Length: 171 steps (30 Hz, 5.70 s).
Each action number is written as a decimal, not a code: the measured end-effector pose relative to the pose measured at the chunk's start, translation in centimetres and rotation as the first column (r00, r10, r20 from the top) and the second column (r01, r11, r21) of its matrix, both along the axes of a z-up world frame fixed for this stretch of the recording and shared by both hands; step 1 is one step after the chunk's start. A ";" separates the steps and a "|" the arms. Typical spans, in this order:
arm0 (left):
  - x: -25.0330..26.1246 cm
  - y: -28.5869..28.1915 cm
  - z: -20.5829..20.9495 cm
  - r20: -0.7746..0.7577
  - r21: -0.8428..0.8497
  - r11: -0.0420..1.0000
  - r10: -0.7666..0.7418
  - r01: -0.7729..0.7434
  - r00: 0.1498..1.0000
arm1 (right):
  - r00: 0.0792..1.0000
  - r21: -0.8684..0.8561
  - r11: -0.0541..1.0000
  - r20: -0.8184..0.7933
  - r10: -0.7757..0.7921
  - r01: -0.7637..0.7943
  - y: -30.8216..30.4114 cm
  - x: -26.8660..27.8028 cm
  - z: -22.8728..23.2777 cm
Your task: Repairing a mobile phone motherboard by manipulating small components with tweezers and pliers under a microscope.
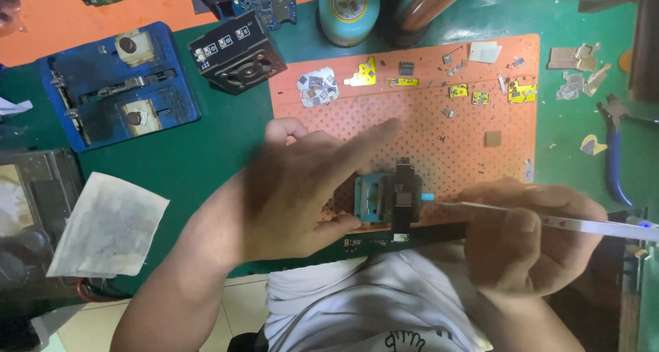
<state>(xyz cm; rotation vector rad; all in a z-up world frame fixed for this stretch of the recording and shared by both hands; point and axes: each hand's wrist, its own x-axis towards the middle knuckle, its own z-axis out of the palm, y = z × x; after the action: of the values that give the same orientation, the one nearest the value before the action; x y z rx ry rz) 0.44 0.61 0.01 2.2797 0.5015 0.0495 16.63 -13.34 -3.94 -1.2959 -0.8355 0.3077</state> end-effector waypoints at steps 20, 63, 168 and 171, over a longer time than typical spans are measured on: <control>-1.2 -0.1 -0.8 0.167 0.167 0.986 -0.047 0.018 0.985 | 0.953 -0.331 0.931 0.299 -0.047 0.150 1.8 -1.0 1.0; 1.3 -3.1 -1.3 0.405 0.340 0.935 -0.045 -0.104 0.913 | 0.943 0.037 0.993 -0.310 0.119 -0.113 -0.3 0.8 -0.4; 0.2 -0.5 0.4 0.099 0.222 0.975 -0.017 -0.005 0.995 | 0.973 0.009 0.980 0.115 -0.198 0.199 -1.2 3.9 -1.4; 0.2 -0.4 0.4 0.081 0.224 0.975 -0.026 0.007 0.996 | 0.978 0.042 0.978 0.037 -0.207 0.206 -1.3 4.0 -1.7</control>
<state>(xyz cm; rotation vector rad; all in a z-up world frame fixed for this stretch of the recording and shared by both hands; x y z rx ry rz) 0.69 0.18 0.45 2.4890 0.4526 0.2014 20.60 -14.62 -5.64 -1.3445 -0.7303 0.0996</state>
